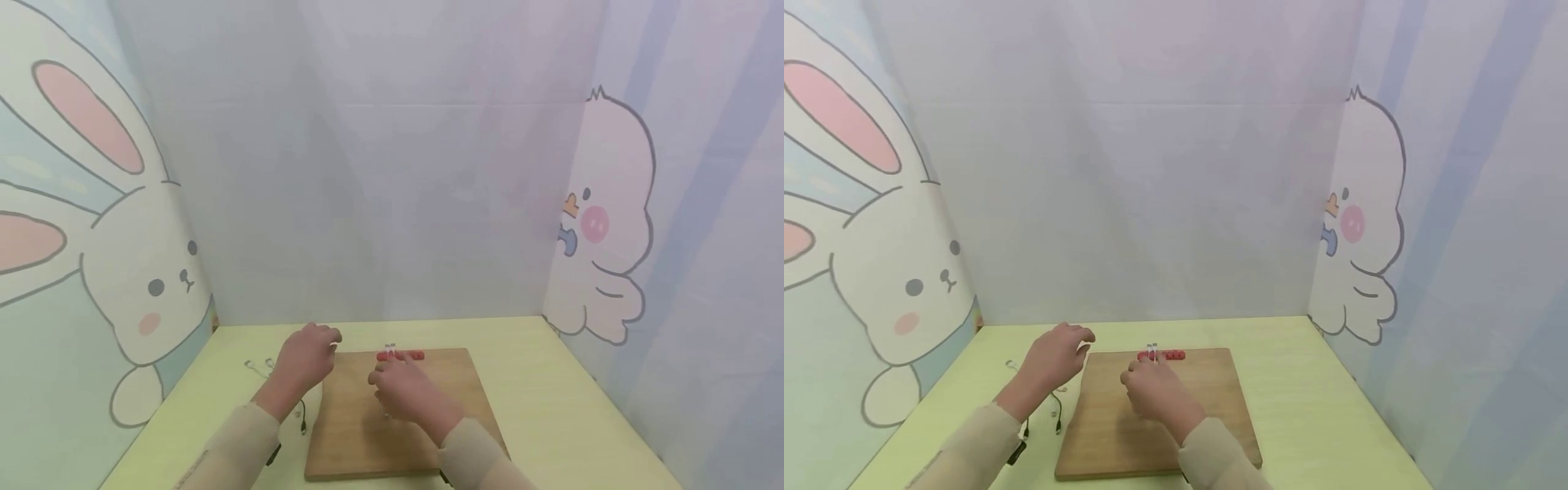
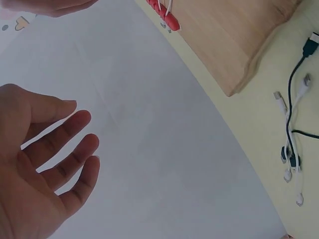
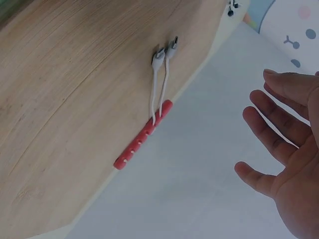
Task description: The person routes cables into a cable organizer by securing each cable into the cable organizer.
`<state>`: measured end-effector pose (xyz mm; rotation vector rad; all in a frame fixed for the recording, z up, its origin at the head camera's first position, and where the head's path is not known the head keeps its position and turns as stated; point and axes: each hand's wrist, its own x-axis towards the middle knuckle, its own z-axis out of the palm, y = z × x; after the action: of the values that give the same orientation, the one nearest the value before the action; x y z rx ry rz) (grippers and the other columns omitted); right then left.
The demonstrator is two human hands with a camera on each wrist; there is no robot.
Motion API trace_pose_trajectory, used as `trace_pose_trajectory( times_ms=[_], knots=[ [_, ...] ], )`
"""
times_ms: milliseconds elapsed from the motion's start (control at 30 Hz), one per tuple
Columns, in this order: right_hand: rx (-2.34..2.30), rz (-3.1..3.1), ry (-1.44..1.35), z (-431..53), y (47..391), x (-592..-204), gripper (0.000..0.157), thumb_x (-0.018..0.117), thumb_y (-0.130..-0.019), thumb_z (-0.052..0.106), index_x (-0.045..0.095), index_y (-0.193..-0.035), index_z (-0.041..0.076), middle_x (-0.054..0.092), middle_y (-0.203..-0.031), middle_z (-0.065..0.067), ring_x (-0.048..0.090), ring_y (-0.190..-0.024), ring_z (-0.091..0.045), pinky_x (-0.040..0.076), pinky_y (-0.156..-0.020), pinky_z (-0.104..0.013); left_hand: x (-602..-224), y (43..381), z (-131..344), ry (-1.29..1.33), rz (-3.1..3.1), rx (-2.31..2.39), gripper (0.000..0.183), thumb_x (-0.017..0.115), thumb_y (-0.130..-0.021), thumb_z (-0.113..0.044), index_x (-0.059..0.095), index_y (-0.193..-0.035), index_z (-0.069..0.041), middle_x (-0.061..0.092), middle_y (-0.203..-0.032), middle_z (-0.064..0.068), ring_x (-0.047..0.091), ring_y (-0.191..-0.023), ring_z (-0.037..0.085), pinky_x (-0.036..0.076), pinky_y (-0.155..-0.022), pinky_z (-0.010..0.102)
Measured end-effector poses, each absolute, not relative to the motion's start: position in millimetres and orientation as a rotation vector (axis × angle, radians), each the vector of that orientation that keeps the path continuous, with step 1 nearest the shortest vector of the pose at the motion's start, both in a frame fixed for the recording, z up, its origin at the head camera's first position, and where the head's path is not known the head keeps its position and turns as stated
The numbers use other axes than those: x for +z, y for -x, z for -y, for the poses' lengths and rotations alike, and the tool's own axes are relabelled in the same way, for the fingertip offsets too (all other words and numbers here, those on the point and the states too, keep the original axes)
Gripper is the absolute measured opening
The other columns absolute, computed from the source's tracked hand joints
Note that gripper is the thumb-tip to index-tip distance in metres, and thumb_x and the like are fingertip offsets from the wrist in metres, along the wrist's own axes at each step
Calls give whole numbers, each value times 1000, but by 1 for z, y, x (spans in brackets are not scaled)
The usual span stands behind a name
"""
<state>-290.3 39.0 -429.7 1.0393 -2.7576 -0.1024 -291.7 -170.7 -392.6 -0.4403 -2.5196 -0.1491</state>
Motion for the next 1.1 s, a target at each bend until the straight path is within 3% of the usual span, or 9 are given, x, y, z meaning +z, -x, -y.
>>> trace_pose_trajectory(
  times_ms=[267, 667, 900, 1100],
  knots=[
    [-62, 2719, -1092, -19, 287, -429, 15, 71, -89, 26, 71, -104, 26, 69, -102, 10, 63, -101, -13, 46, -103, -50, -399, 290, 200, 341, 2628, -189, 15, 67, -86, -8, 73, -99, -15, 73, -93, 1, 66, -83, 24, 52, -59, 36],
    [-64, 2749, -1114, 10, 292, -447, 19, 64, -94, 29, 70, -111, 28, 68, -109, 11, 60, -107, -15, 43, -104, -53, -415, 288, 239, 211, 2757, -334, 17, 64, -88, -9, 72, -102, -11, 73, -104, 8, 69, -95, 29, 56, -69, 42],
    [-151, 2616, -1163, 27, 291, -466, 17, 64, -93, 30, 70, -109, 31, 68, -109, 12, 60, -106, -14, 47, -97, -48, -434, 291, 258, 95, 2867, -440, 20, 58, -89, -9, 70, -105, -7, 72, -106, 12, 69, -94, 32, 55, -71, 45],
    [-244, 2552, -1206, 42, 278, -478, 15, 62, -88, 42, 67, -99, 34, 66, -103, 13, 59, -100, -15, 47, -96, -56, -463, 296, 271, 29, 2961, -478, 21, 56, -90, -7, 69, -105, -6, 72, -103, 12, 68, -91, 30, 55, -71, 45]
  ],
)
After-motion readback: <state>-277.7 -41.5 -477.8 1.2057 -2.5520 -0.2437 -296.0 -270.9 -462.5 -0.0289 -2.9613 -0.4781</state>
